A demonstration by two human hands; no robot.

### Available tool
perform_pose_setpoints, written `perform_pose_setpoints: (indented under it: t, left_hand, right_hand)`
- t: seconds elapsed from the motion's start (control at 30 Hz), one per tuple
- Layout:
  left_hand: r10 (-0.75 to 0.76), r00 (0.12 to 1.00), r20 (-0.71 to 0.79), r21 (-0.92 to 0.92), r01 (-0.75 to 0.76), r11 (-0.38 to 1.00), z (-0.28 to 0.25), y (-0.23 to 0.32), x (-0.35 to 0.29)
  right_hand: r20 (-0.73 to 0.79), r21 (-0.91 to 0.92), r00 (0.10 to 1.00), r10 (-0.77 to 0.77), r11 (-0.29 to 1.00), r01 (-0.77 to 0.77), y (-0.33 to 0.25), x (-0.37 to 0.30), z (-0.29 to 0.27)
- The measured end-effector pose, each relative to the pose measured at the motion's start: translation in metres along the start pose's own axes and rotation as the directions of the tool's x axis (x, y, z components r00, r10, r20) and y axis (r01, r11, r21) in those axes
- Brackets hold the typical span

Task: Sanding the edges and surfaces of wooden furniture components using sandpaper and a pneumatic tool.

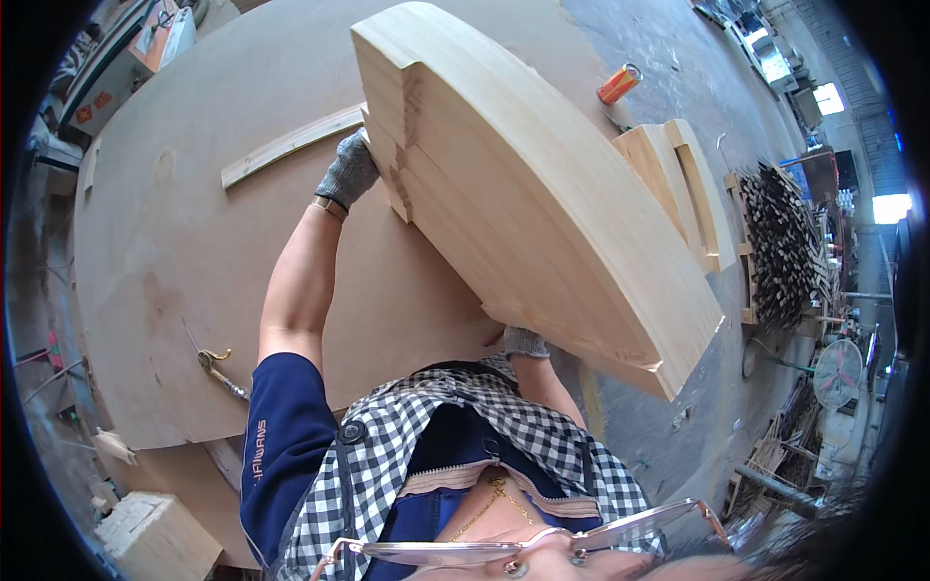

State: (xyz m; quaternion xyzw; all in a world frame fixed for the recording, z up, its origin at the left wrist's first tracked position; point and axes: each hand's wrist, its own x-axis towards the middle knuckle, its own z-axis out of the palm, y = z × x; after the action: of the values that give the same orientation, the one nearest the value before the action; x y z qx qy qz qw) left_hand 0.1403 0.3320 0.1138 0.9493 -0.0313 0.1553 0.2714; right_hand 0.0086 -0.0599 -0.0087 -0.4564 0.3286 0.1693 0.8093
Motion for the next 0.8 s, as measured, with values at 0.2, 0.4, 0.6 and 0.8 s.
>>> perform_pose_setpoints:
  t: [0.2, 0.4, 0.6, 0.8]
  left_hand:
    - [-0.035, 0.998, -0.046, -0.221, 0.024, 0.975, 0.009, -0.003, -0.008]
    - [0.005, 1.000, -0.027, -0.249, -0.011, 0.969, 0.012, -0.020, -0.002]
    - [0.002, 1.000, 0.003, -0.460, 0.000, 0.888, 0.000, -0.023, -0.008]
    - [-0.122, 0.923, 0.365, -0.251, 0.224, 0.942, 0.038, -0.049, -0.014]
  right_hand:
    - [0.013, -0.010, 1.000, -0.011, 1.000, 0.011, 0.003, 0.001, 0.004]
    - [0.030, -0.017, 0.999, -0.040, 0.999, 0.041, 0.003, -0.002, 0.009]
    - [0.020, -0.018, 0.998, -0.065, 0.998, 0.065, -0.003, -0.019, 0.002]
    - [0.012, -0.019, 0.997, -0.071, 0.997, 0.071, -0.005, -0.036, -0.006]
